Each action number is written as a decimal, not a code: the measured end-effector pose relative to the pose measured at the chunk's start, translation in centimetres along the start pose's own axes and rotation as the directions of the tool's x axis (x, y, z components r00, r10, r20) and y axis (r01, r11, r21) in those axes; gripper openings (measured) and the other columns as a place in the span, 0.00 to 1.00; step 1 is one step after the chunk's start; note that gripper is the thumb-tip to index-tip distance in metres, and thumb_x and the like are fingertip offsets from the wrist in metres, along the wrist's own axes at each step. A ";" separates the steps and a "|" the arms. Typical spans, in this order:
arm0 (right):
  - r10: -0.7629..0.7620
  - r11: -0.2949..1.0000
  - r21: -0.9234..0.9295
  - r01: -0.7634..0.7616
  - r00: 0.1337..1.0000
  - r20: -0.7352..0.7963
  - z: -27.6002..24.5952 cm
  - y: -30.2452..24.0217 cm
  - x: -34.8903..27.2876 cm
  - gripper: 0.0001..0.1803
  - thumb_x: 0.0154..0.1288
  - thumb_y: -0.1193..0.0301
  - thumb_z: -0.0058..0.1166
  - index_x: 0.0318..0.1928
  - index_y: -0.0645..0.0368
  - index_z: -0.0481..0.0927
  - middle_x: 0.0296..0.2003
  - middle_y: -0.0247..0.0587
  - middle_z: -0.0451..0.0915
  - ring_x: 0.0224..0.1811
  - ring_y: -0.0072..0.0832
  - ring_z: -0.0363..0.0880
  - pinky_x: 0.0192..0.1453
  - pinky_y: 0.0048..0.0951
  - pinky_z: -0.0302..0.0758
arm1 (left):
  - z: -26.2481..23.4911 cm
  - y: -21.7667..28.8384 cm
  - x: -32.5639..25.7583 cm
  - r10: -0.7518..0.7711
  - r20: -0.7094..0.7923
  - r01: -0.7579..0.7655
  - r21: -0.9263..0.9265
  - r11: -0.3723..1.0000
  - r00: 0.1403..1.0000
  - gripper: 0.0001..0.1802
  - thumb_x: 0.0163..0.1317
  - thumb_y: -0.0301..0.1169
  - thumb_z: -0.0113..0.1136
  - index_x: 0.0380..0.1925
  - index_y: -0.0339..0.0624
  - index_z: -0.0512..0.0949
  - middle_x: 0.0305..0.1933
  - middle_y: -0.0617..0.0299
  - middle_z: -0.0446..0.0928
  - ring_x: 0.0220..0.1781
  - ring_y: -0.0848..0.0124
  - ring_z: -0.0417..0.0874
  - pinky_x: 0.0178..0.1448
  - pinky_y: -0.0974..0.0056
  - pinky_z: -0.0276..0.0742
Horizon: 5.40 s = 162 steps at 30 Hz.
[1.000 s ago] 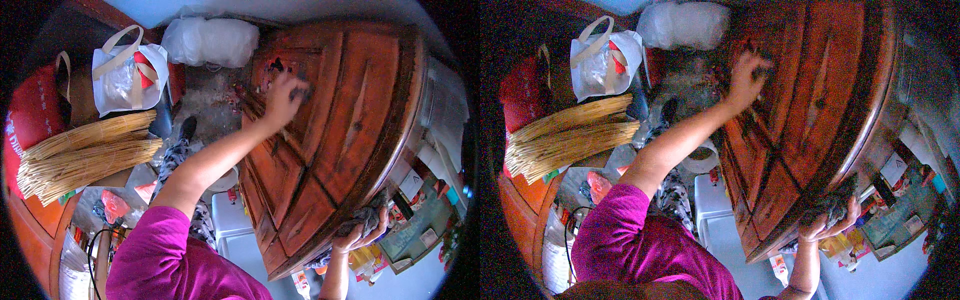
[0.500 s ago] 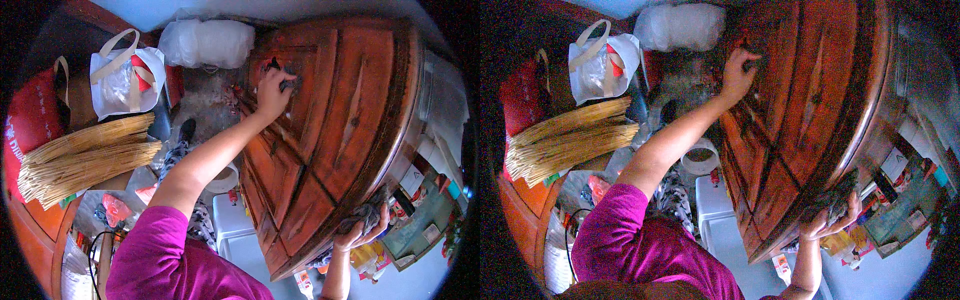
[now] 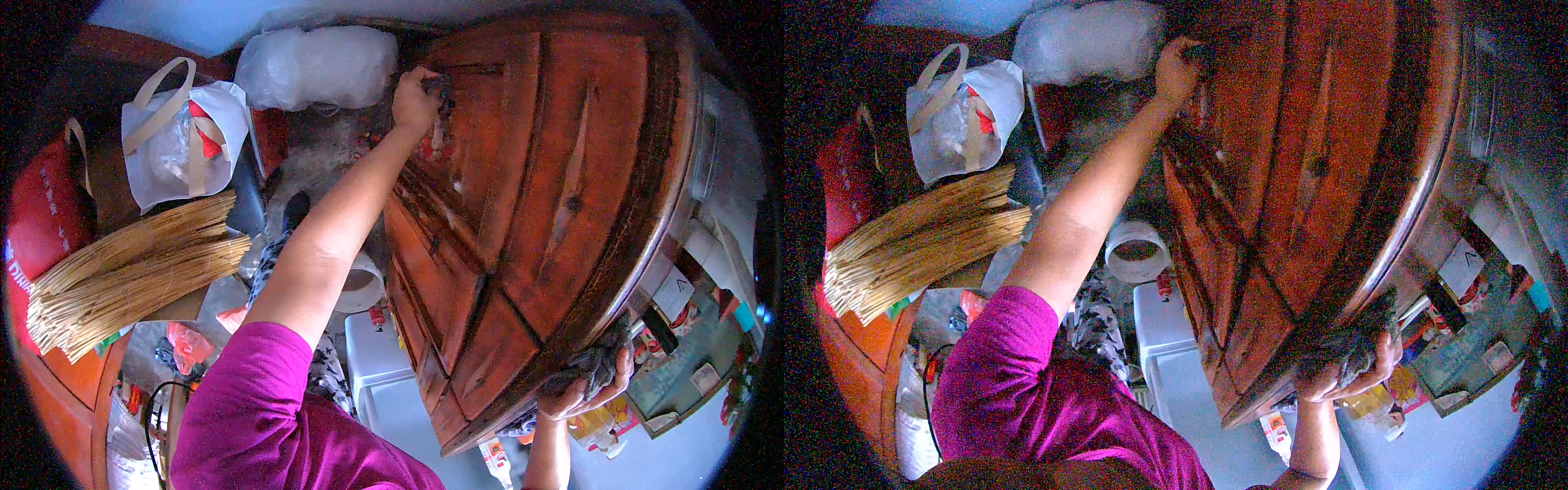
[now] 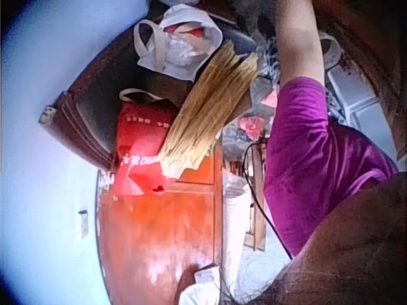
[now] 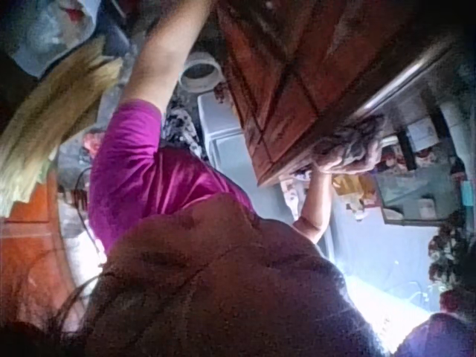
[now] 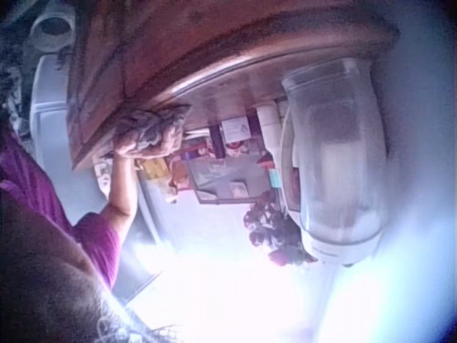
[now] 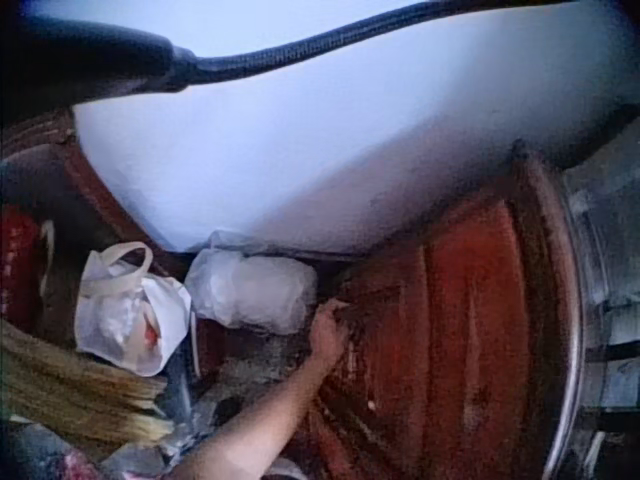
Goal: The person scrubs a wooden cabinet door with a steel wool pad, focusing on a damaged area. They briefly move a plastic bag and a shopping bag to access the surface, then continue scrubbing the same spot.
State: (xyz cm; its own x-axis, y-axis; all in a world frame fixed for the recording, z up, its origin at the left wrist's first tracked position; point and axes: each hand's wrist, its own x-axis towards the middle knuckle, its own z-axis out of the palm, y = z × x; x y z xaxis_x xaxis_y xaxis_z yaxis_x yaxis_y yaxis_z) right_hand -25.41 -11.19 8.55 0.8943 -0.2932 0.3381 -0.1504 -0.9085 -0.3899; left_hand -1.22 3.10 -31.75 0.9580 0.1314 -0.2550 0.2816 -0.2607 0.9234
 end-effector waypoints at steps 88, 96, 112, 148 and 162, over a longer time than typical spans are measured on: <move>-0.003 1.000 0.007 0.003 1.000 0.002 -0.2 -0.5 0.0 0.37 0.65 0.51 0.55 0.65 0.65 0.70 0.61 0.49 0.73 0.67 0.43 0.69 0.75 0.48 0.60 | -9.0 10.4 -23.9 0.433 0.316 -0.364 -0.255 0.896 0.844 0.24 0.47 0.18 0.67 0.47 0.51 0.85 0.54 0.55 0.80 0.58 0.54 0.80 0.64 0.50 0.76; -0.066 0.993 0.095 0.066 0.998 0.003 0.6 -0.7 0.9 0.31 0.63 0.62 0.56 0.63 0.66 0.72 0.59 0.51 0.75 0.64 0.43 0.71 0.74 0.45 0.62 | -9.4 10.0 -21.9 0.602 0.289 -0.589 -0.140 0.796 0.745 0.19 0.48 0.18 0.65 0.42 0.48 0.83 0.48 0.58 0.78 0.51 0.53 0.81 0.53 0.54 0.80; -0.072 0.968 -0.245 0.054 0.995 -0.064 -2.0 0.4 1.7 0.27 0.61 0.66 0.67 0.62 0.44 0.80 0.61 0.52 0.76 0.61 0.48 0.75 0.67 0.48 0.70 | -13.1 12.2 -20.3 0.438 0.202 -0.448 0.008 0.894 0.876 0.15 0.59 0.20 0.63 0.47 0.45 0.78 0.46 0.51 0.77 0.51 0.48 0.80 0.53 0.52 0.76; 0.678 0.429 0.459 -0.778 0.613 0.405 15.5 -4.9 -9.3 0.27 0.77 0.63 0.49 0.67 0.70 0.67 0.32 0.45 0.83 0.25 0.27 0.81 0.38 0.31 0.78 | -18.6 10.3 -21.2 0.269 0.246 -0.203 -0.264 0.943 0.931 0.15 0.58 0.20 0.66 0.46 0.39 0.78 0.47 0.55 0.81 0.53 0.58 0.82 0.60 0.59 0.74; 0.527 0.257 0.451 -0.855 0.515 0.676 16.0 -5.7 -7.6 0.20 0.80 0.58 0.49 0.60 0.57 0.81 0.38 0.29 0.85 0.29 0.14 0.79 0.31 0.17 0.74 | -17.5 9.5 -22.7 0.381 0.103 -0.365 -0.145 0.920 0.919 0.18 0.52 0.15 0.65 0.43 0.43 0.83 0.42 0.54 0.81 0.48 0.53 0.83 0.55 0.56 0.79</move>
State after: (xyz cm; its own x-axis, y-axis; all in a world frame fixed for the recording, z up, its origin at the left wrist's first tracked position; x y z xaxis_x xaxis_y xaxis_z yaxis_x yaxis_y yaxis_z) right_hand -24.62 1.01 -5.53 0.6664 -0.4286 -0.6101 -0.6127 0.1515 -0.7757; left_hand -21.24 14.43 -12.19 0.9932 -0.0767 0.0881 -0.0988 -0.1488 0.9839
